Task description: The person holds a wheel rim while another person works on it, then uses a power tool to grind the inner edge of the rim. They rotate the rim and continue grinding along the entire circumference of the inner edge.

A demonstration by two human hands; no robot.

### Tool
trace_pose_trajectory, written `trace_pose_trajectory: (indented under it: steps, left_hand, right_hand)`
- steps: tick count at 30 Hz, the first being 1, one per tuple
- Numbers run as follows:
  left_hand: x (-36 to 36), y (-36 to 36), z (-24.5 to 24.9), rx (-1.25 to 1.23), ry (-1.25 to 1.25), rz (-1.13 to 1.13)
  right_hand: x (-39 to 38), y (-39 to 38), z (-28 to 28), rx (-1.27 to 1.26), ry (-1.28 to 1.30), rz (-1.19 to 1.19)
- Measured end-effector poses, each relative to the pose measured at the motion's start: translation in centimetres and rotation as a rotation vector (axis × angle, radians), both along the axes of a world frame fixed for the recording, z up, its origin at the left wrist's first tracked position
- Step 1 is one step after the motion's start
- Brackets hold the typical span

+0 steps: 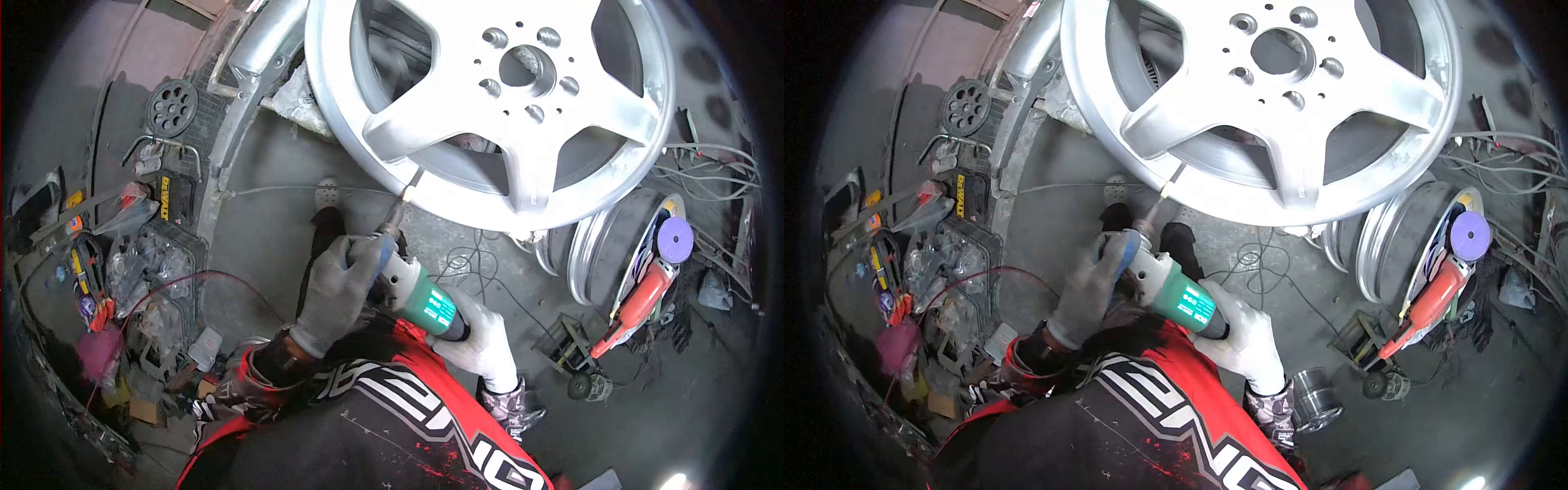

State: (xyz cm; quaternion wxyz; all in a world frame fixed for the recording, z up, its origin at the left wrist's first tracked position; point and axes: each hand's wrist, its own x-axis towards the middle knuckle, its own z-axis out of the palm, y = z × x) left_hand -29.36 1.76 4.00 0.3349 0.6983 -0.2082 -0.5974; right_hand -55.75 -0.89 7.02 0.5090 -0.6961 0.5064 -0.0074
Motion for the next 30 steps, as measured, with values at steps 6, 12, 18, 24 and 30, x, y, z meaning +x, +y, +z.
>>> trace_pose_trajectory:
  steps: [6,12,18,24,30]
  left_hand:
    - [1.3,0.2,0.2,-0.287,-0.298,-0.242]
    - [0.5,-0.6,0.5,0.058,0.029,0.004]
    - [0.8,-0.4,0.4,-0.220,-0.148,-0.089]
    - [1.0,-0.7,1.0,-0.096,-0.098,-0.044]
    - [-0.7,-1.9,1.6,-0.043,-0.123,-0.057]
  right_hand:
    - [1.0,-0.5,-0.4,0.030,-0.041,-0.008]
    - [0.4,-0.7,-0.5,-0.012,-0.028,0.013]
    - [0.6,-0.7,-0.7,0.023,-0.072,-0.024]
    - [0.7,-1.2,-0.8,-0.001,-0.092,-0.003]
    - [-0.4,-1.2,-0.5,-0.003,-0.102,-0.021]
